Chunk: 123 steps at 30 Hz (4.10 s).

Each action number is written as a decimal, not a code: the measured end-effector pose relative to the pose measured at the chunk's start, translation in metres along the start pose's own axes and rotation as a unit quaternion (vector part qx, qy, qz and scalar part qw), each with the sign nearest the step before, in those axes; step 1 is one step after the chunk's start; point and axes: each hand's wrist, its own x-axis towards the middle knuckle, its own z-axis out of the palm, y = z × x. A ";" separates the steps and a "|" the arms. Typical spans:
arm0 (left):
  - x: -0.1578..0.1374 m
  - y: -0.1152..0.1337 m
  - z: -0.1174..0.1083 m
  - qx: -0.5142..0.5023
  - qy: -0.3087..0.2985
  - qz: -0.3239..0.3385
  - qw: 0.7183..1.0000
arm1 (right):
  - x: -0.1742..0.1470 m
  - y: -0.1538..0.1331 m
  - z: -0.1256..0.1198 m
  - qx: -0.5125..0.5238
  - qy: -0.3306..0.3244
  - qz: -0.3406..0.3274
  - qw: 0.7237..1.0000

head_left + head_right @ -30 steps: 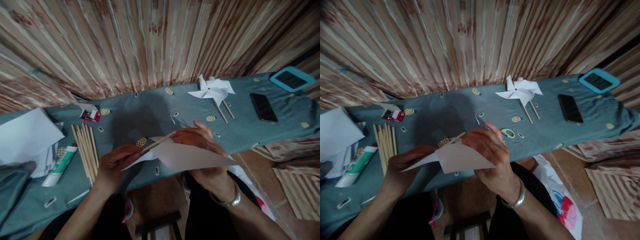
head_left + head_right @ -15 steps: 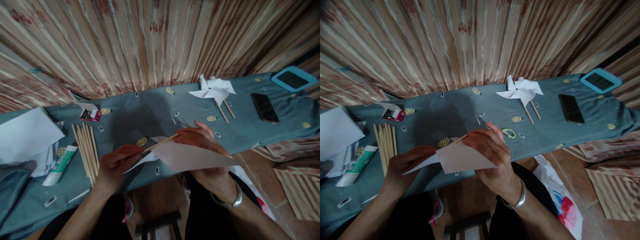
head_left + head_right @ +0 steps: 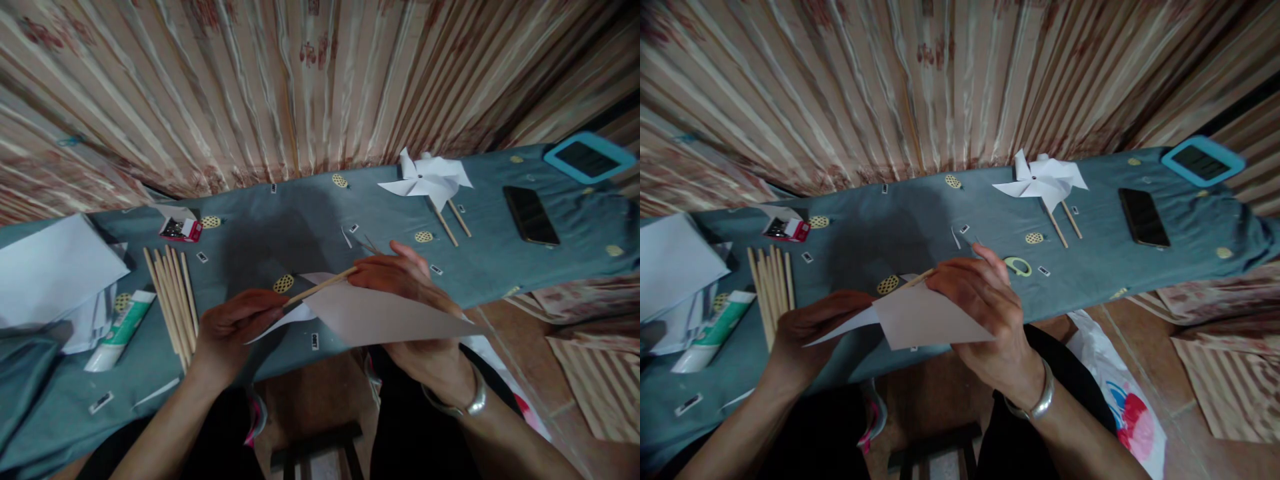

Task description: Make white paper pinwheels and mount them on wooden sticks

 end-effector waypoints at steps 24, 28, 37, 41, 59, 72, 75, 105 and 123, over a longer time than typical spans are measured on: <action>-0.018 0.015 -0.022 0.275 -0.017 0.210 0.938 | -0.008 0.001 0.000 0.030 0.001 0.043 0.999; -0.022 0.015 -0.026 0.315 -0.021 0.229 0.921 | -0.010 0.000 -0.002 0.023 0.000 0.047 0.999; -0.027 0.012 -0.028 0.317 -0.032 0.230 0.920 | -0.011 0.001 -0.004 -0.009 -0.074 0.014 0.997; -0.028 0.010 -0.030 0.308 -0.036 0.226 0.924 | -0.012 0.003 -0.004 0.000 -0.096 0.011 0.995; -0.012 -0.002 -0.013 0.198 -0.057 0.070 0.976 | 0.009 0.012 0.009 0.020 -0.141 0.107 0.984; 0.005 -0.003 0.004 0.080 -0.129 0.067 0.986 | 0.015 -0.014 0.020 0.012 -0.221 0.129 0.967; 0.004 -0.005 0.006 0.061 -0.098 0.039 0.993 | 0.023 -0.016 0.021 0.011 -0.249 0.157 0.956; -0.024 0.002 0.036 -0.367 0.046 -0.227 0.901 | 0.091 -0.017 0.010 0.080 -0.503 0.221 0.832; -0.068 -0.014 0.057 -0.419 -0.023 -0.357 0.834 | 0.073 0.019 0.033 0.059 -0.636 0.182 0.747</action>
